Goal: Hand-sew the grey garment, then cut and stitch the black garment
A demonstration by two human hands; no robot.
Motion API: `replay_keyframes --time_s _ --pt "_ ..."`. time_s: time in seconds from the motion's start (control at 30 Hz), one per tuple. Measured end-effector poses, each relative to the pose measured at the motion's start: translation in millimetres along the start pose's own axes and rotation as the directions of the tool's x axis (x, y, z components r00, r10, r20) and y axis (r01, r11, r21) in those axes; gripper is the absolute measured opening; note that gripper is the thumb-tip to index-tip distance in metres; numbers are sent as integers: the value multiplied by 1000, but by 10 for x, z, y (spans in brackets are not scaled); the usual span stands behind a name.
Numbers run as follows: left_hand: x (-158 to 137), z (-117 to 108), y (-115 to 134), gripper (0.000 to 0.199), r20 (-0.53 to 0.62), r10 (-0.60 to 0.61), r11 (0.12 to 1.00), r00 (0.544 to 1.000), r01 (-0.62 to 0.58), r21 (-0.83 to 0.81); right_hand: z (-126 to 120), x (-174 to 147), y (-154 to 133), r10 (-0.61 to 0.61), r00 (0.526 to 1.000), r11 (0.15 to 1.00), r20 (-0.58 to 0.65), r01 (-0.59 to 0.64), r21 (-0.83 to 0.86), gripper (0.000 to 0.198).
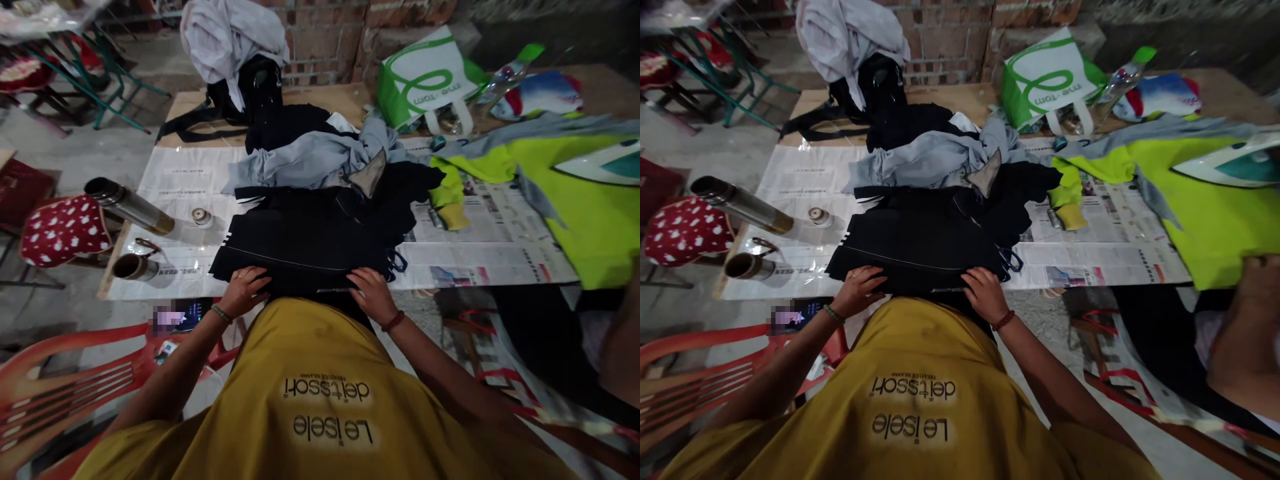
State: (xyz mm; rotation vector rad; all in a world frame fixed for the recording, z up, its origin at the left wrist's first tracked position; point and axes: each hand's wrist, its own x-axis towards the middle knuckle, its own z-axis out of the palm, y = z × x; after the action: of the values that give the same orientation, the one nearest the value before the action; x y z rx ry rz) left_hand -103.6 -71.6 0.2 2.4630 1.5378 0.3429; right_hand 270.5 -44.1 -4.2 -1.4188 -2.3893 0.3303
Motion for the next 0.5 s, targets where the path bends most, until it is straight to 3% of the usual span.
replay_keyframes --time_s 0.17,0.33,0.5 --pt "42 -45 -57 30 29 -16 1000 999 16 -3 -40 320 81 166 986 977 0 -164 138 24" --pt "193 -42 -78 23 -12 -88 995 996 87 -43 -281 560 99 374 919 841 127 -394 372 23" --pt "455 -253 -131 21 60 -164 934 985 175 -311 -441 715 151 469 866 756 173 -495 428 39"
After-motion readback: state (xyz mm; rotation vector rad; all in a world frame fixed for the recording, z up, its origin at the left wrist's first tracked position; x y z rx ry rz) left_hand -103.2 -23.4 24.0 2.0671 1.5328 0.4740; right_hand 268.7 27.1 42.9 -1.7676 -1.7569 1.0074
